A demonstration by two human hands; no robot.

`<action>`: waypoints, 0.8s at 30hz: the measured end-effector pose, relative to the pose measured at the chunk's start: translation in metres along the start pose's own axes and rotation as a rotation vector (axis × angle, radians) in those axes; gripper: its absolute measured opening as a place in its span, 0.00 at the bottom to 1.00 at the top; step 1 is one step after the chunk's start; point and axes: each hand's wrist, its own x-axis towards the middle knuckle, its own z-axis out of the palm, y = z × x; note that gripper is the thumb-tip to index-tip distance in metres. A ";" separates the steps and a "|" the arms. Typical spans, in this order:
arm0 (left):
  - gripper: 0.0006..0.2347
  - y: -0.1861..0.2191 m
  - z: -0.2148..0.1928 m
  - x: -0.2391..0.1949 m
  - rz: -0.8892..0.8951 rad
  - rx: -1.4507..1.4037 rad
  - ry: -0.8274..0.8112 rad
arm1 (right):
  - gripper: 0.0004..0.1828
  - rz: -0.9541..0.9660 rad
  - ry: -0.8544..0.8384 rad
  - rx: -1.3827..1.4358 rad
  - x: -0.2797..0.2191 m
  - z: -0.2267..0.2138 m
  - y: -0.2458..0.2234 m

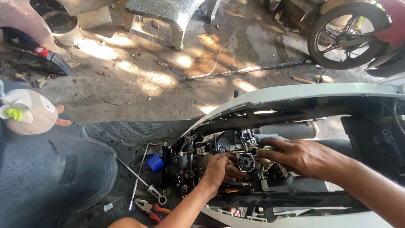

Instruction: The person is working on the engine of a white scooter, using a ratchet wrench to tighten a bolt on a gold-colored component. They manipulate the engine parts with their hands and use the tool to secure the assembly.

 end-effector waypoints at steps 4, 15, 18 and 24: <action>0.19 0.005 0.001 -0.003 -0.023 -0.017 -0.004 | 0.44 -0.104 0.163 -0.002 -0.008 0.001 -0.014; 0.09 -0.024 -0.011 0.011 0.088 -0.124 0.030 | 0.35 -0.252 0.206 -0.008 0.055 0.032 -0.082; 0.09 -0.015 -0.008 0.003 0.014 -0.213 0.046 | 0.30 -0.299 0.316 0.063 0.064 0.037 -0.084; 0.09 -0.017 -0.008 0.003 0.124 -0.047 0.041 | 0.34 -0.212 0.240 0.043 0.050 0.027 -0.073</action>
